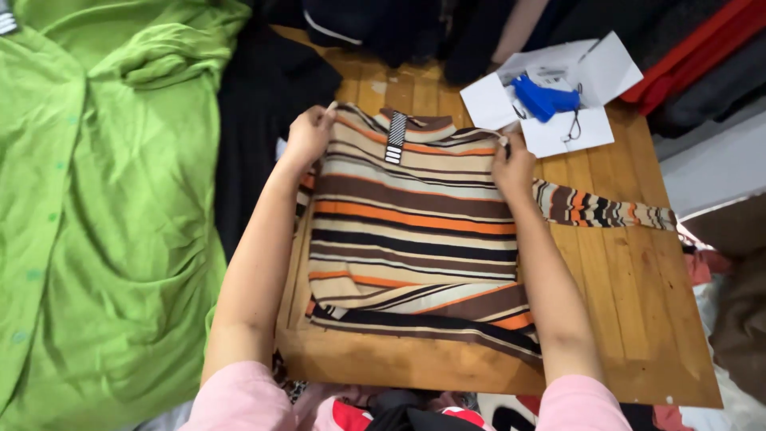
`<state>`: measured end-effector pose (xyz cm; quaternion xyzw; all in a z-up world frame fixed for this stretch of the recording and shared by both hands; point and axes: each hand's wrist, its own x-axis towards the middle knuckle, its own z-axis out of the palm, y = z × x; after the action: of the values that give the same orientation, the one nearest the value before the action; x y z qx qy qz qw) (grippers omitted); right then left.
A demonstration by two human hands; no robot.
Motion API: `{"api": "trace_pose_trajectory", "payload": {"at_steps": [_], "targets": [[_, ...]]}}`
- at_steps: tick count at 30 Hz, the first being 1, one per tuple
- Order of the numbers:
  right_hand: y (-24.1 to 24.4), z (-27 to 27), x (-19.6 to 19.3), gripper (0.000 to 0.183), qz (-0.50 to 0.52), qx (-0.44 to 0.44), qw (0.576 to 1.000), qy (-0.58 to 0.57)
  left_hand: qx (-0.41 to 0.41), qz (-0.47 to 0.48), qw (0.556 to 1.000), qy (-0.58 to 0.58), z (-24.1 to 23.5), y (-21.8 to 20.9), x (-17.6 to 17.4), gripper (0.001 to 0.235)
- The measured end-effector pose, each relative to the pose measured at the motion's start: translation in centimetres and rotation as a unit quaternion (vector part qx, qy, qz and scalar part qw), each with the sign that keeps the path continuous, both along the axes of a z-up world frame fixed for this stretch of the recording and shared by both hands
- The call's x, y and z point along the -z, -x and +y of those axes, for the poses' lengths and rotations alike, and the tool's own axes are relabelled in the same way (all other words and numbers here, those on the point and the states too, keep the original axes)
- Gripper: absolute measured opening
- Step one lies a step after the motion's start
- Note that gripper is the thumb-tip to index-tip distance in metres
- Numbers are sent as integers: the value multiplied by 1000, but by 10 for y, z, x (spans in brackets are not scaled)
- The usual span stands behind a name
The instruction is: The person uses a blue handheld tagging gun to attach tags to the collars of several garments laid out on a wooden table. They handle a green shirt, a striped long-sleeve shirt, and a white floral blouse, smoothing each item before applying the tag.
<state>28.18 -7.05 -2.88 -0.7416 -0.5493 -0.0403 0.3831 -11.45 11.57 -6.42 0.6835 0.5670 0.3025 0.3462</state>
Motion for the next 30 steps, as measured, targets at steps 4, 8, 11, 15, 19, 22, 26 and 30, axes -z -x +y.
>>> {"api": "trace_pose_trajectory", "payload": {"at_steps": [4, 8, 11, 15, 19, 22, 26, 30], "targets": [[23, 9, -39, 12, 5, -30, 998, -50, -24, -221, 971, -89, -1, 30, -42, 22], [46, 40, -76, 39, -54, -77, 986, -135, -42, -291, 940, -172, 10, 87, -86, 16], [68, 82, -91, 43, -90, -91, 976, -176, -76, -302, 919, -240, 25, 142, -104, 20], [125, 137, -117, 44, -42, -135, 977, -160, -132, -353, 892, -250, 33, 226, -135, 14], [201, 180, -145, 46, -30, -151, 977, -145, -213, -289, 875, -325, 54, 321, -147, 21], [256, 216, -159, 47, -33, -193, 968, -160, -290, -219, 868, -339, 56, 385, -160, 35], [327, 268, -164, 46, -50, -234, 953, -189, -369, -127, 857, -337, 58, 458, -163, 49], [391, 313, -158, 47, -64, -269, 938, -209, -365, -28, 787, -497, 51, 497, -178, 24]]}}
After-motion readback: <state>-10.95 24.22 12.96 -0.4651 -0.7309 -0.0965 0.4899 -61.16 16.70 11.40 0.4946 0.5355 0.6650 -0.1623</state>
